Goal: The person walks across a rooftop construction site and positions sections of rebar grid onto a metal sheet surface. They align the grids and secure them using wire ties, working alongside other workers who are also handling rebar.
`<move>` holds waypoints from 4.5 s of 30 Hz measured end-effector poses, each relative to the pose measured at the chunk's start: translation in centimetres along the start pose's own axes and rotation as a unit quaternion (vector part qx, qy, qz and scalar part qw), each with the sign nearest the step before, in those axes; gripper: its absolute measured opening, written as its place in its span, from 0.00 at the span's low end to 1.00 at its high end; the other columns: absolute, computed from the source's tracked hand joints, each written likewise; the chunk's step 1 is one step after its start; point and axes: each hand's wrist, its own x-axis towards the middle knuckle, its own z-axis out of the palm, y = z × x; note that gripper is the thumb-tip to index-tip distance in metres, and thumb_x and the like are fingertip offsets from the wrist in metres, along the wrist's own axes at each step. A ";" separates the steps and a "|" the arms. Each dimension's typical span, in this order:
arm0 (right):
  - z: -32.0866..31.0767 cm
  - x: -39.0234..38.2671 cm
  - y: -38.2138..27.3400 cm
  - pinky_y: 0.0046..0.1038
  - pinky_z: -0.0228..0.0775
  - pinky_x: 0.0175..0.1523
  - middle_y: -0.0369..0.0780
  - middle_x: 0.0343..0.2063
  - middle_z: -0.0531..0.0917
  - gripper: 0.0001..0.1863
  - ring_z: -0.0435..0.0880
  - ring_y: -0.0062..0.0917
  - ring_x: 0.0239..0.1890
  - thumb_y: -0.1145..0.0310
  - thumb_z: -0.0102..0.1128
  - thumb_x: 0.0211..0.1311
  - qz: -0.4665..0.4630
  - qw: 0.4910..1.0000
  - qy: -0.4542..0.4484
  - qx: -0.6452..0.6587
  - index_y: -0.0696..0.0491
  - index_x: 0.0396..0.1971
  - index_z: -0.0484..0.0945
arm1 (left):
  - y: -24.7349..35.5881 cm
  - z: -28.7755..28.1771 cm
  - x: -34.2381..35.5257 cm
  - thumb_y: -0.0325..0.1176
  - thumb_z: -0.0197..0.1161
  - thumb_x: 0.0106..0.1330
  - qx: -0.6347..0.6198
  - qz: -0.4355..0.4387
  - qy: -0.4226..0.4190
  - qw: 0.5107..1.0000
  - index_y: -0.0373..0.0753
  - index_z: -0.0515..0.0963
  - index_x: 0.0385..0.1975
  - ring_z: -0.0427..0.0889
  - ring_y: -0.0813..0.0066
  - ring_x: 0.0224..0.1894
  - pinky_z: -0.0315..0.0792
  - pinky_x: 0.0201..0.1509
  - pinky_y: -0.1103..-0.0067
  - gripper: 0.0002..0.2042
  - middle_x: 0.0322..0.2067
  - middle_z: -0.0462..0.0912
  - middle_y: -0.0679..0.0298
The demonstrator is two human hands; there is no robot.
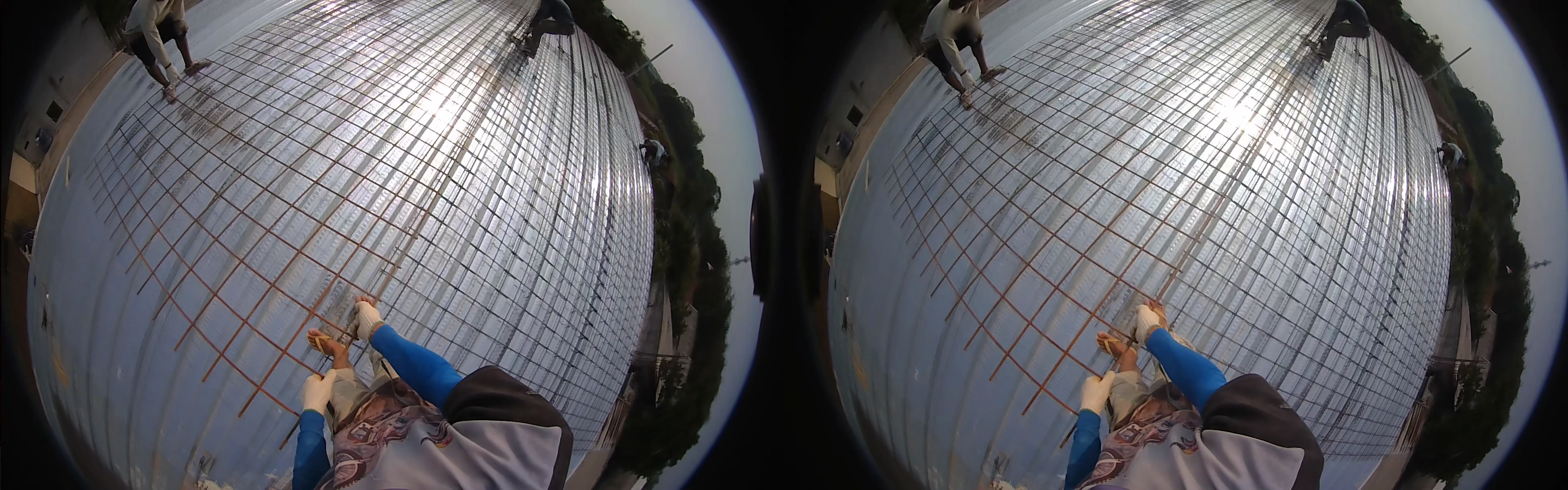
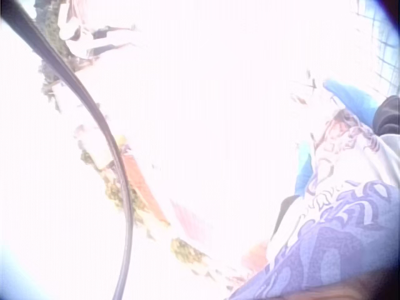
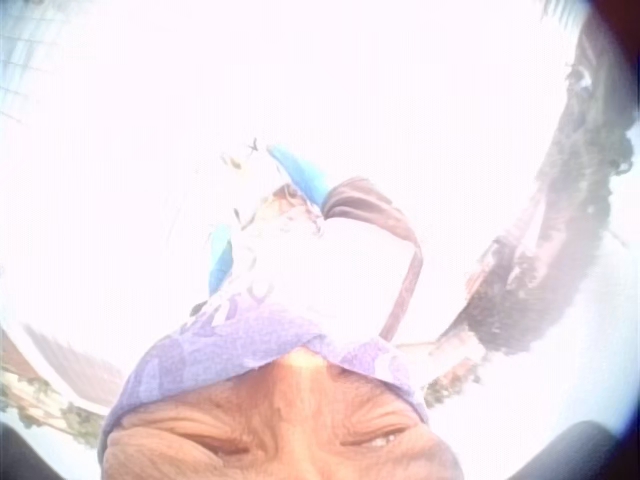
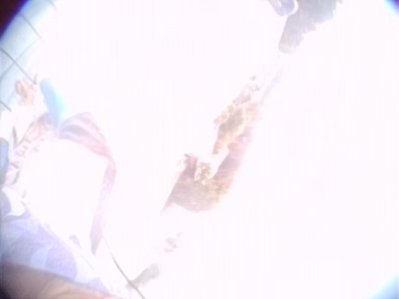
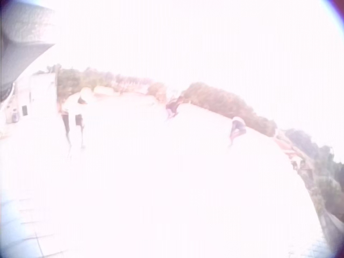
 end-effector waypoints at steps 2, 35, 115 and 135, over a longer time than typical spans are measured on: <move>1.2 -3.7 -0.8 0.39 0.67 0.27 0.36 0.23 0.75 0.11 0.74 0.31 0.22 0.58 0.60 0.67 0.045 0.998 0.033 -0.035 0.46 0.44 0.79 | -0.9 0.2 0.1 0.59 0.62 0.61 -0.007 -0.018 0.003 1.000 0.25 0.84 0.26 0.86 0.50 0.28 0.75 0.38 0.60 0.32 0.22 0.83 0.42; -2.8 1.7 4.3 0.27 0.67 0.28 0.33 0.27 0.80 0.21 0.75 0.19 0.22 0.50 0.66 0.66 -0.027 0.946 -0.084 -0.311 0.54 0.39 0.78 | -7.7 3.7 10.4 0.63 0.59 0.62 0.068 -0.037 0.007 0.997 0.27 0.86 0.33 0.87 0.37 0.42 0.77 0.48 0.55 0.35 0.32 0.85 0.35; -18.6 -23.3 10.4 0.36 0.75 0.37 0.38 0.22 0.80 0.07 0.83 0.35 0.28 0.70 0.72 0.55 -0.349 0.606 -0.140 -0.701 0.50 0.33 0.83 | -28.9 21.8 28.6 0.49 0.67 0.66 -0.021 -0.045 -0.041 0.998 0.30 0.83 0.46 0.87 0.48 0.44 0.78 0.50 0.60 0.23 0.40 0.88 0.45; -16.7 -23.5 11.8 0.45 0.75 0.58 0.50 0.51 0.82 0.25 0.82 0.48 0.53 0.58 0.70 0.58 -0.341 0.605 -0.061 -0.717 0.55 0.52 0.81 | -25.6 17.9 23.1 0.49 0.66 0.59 0.014 -0.051 -0.032 0.998 0.29 0.87 0.36 0.88 0.43 0.42 0.79 0.49 0.57 0.23 0.37 0.88 0.40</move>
